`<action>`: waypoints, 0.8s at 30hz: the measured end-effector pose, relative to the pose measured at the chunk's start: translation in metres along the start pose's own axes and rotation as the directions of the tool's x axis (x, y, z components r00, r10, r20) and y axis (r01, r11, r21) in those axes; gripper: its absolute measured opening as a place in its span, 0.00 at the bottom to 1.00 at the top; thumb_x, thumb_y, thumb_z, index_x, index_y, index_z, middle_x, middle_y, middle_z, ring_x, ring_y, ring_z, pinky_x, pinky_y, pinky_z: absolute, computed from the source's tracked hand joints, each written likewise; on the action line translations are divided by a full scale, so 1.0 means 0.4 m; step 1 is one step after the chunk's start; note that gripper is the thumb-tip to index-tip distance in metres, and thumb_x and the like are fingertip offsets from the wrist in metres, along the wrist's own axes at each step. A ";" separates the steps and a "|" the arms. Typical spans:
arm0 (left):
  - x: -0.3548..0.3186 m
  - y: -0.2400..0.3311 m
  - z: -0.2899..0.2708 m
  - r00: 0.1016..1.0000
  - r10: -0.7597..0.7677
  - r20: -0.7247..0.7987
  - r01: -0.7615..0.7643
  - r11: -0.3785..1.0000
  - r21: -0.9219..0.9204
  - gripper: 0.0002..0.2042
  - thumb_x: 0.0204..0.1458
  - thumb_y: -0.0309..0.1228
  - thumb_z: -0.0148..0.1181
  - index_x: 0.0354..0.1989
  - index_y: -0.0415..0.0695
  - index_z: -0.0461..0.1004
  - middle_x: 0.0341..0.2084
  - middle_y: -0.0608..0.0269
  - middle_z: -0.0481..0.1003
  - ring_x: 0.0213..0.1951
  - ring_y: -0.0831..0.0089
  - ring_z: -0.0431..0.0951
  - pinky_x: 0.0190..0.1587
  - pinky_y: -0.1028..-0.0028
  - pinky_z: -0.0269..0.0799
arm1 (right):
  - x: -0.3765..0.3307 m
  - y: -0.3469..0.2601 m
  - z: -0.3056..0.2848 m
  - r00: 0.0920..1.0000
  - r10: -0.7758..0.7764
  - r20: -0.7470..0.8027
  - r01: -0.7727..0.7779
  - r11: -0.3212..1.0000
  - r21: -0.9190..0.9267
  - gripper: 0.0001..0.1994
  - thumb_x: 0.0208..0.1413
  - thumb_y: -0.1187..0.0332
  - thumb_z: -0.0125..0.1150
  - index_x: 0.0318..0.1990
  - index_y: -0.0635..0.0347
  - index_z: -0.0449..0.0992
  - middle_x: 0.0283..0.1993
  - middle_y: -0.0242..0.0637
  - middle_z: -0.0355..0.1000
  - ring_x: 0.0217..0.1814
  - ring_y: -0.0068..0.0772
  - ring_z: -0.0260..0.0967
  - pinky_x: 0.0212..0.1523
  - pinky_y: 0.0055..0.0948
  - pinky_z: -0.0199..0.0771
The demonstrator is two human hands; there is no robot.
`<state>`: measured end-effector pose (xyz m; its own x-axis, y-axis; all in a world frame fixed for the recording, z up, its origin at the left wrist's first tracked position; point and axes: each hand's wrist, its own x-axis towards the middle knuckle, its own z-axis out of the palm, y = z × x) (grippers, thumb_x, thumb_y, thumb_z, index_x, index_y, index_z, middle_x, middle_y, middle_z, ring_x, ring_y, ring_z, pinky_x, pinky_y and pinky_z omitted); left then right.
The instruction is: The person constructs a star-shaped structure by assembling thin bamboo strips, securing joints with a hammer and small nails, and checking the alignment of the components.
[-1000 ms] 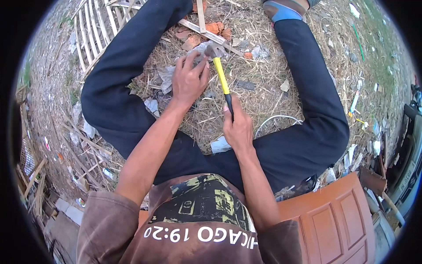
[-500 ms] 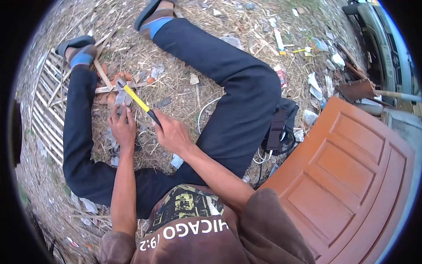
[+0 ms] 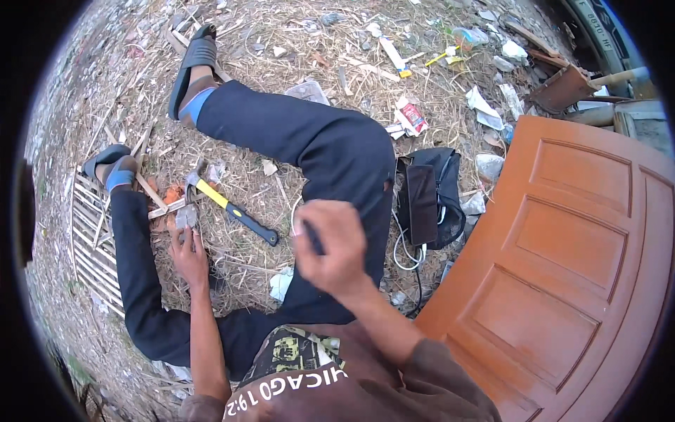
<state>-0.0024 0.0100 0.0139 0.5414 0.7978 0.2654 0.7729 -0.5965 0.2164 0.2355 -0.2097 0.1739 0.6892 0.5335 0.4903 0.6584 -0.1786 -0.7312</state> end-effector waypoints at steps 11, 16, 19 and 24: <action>-0.001 0.027 0.014 0.998 -0.065 0.021 0.066 0.997 -0.042 0.13 0.56 0.30 0.59 0.48 0.40 0.78 0.48 0.54 0.72 0.39 0.57 0.71 0.42 0.61 0.69 | -0.162 0.352 -0.313 0.717 0.681 -0.150 -0.611 0.510 -0.605 0.43 0.38 0.51 0.77 0.60 0.66 0.65 0.52 0.52 0.65 0.56 0.55 0.62 0.57 0.46 0.63; 0.001 0.044 0.011 0.997 -0.077 0.030 0.078 0.997 -0.024 0.15 0.57 0.30 0.58 0.51 0.39 0.77 0.47 0.51 0.72 0.42 0.55 0.73 0.45 0.62 0.70 | -0.173 0.355 -0.293 0.722 0.651 -0.233 -0.660 0.549 -0.512 0.43 0.37 0.54 0.78 0.60 0.65 0.64 0.53 0.53 0.63 0.58 0.56 0.60 0.59 0.48 0.61; 0.001 0.041 0.009 0.996 -0.079 0.031 0.079 0.997 -0.004 0.15 0.58 0.30 0.57 0.51 0.38 0.77 0.47 0.50 0.73 0.45 0.54 0.74 0.48 0.62 0.69 | -0.186 0.355 -0.285 0.750 0.613 -0.250 -0.638 0.568 -0.520 0.43 0.37 0.56 0.78 0.61 0.64 0.63 0.53 0.53 0.62 0.57 0.57 0.59 0.59 0.50 0.60; -0.002 0.039 0.004 0.993 -0.094 0.078 0.096 0.995 -0.022 0.15 0.58 0.30 0.57 0.52 0.39 0.76 0.49 0.50 0.72 0.48 0.54 0.74 0.50 0.62 0.69 | -0.178 0.343 -0.281 0.740 0.618 -0.265 -0.656 0.575 -0.489 0.43 0.37 0.60 0.78 0.62 0.64 0.62 0.54 0.52 0.60 0.58 0.57 0.57 0.59 0.49 0.59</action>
<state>0.0098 0.0000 0.0154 0.4905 0.8547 0.1698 0.8140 -0.5190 0.2610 0.3108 -0.3649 0.0919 0.9972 0.0648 0.0365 0.0743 -0.8572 -0.5097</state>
